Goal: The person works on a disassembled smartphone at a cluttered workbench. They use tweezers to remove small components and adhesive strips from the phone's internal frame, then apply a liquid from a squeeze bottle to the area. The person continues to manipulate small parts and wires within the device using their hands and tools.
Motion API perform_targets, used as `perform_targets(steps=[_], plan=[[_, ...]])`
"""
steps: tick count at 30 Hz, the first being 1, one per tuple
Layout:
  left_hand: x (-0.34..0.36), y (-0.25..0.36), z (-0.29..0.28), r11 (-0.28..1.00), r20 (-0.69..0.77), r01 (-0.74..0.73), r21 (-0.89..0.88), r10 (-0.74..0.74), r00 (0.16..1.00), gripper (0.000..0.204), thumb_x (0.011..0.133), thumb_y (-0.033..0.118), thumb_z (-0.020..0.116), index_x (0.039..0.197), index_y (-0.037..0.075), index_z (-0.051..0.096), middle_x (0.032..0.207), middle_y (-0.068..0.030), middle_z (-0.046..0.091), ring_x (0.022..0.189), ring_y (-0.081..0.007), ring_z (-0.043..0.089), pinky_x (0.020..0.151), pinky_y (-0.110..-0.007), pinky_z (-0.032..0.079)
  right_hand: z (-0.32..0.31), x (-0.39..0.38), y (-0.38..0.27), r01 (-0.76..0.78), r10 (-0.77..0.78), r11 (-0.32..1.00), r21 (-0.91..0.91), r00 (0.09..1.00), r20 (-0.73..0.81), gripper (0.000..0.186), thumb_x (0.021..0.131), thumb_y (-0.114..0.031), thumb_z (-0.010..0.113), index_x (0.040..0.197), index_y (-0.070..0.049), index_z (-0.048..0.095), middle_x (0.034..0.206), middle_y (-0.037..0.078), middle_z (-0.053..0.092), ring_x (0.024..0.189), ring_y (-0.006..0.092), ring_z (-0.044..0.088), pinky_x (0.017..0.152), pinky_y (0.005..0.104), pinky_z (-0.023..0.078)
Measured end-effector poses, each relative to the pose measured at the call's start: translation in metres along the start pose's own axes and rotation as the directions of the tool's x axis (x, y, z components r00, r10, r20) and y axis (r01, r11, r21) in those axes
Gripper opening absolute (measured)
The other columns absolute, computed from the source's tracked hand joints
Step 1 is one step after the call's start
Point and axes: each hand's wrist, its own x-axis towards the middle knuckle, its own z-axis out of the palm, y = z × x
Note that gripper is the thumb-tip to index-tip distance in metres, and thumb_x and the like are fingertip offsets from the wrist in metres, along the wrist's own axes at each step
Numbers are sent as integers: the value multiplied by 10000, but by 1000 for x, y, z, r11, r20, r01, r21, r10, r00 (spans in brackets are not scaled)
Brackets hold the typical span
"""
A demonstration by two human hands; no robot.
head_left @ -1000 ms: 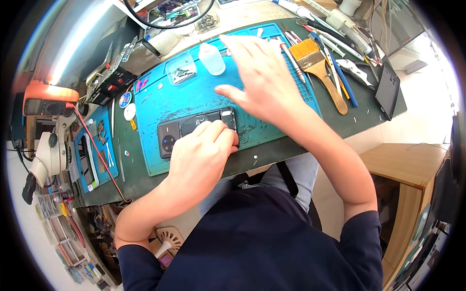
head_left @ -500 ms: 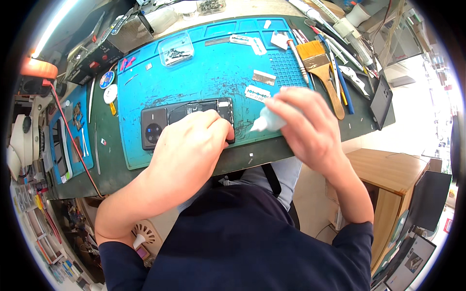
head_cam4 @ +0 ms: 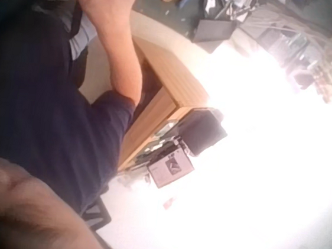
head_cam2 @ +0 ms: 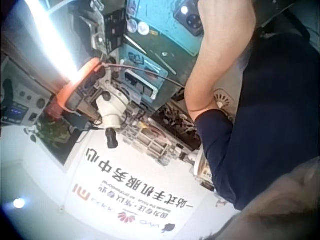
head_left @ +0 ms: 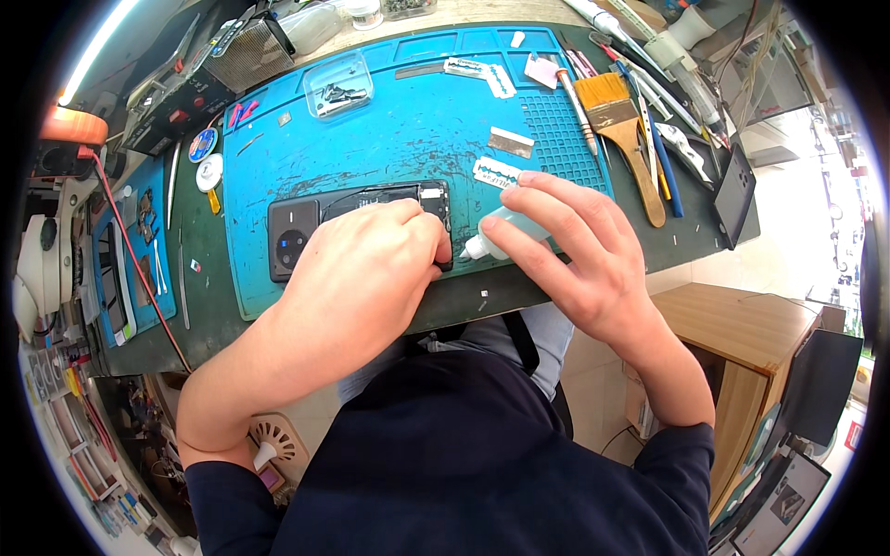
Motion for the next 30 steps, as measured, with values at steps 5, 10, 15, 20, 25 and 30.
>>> perform_targets(steps=[5,10,15,20,25,30], plan=[[0,0,2,1000,-4,-9,9,9,1000,72,902,36,727,954,17,680,929,-128,696,921,-357,700,801,-453,554,1,-1,1,10,-10,1000,-8,1000,3,401,791,-116,717,1192,-114,724,1255,70,673,1207,261,677,905,382,576],[1,0,2,1000,5,-7,13,7,1000,58,913,39,716,955,16,682,932,-130,693,931,-357,701,808,-455,555,0,-3,2,-60,61,995,84,998,-5,435,775,-35,749,1204,-107,728,1272,93,689,1210,302,687,948,402,572],[1,2,2,999,15,1,40,-2,1000,55,914,41,714,952,17,684,933,-125,693,930,-355,702,807,-454,557,-3,-3,8,-282,309,880,382,951,-10,521,767,80,780,1261,-41,668,1277,148,697,1205,342,684,1017,427,547],[0,4,3,998,19,10,69,-12,1000,54,909,39,715,951,24,684,928,-122,689,928,-353,704,804,-452,557,6,10,8,-463,531,694,551,846,42,477,872,-18,800,1318,-12,631,1256,124,710,1190,254,666,1069,380,498],[1,5,4,995,10,10,100,-11,1000,59,907,40,719,949,25,680,922,-122,684,926,-351,703,805,-451,555,28,49,15,-545,618,610,575,781,86,485,885,-152,831,1312,-24,642,1222,85,712,1098,195,679,974,346,543],[1,7,2,994,20,9,113,-11,1000,71,904,43,728,952,28,678,923,-119,682,925,-346,702,801,-448,553,61,73,27,-573,593,636,517,791,148,470,897,-195,846,1287,-19,652,1212,129,749,1128,240,734,963,376,579]])
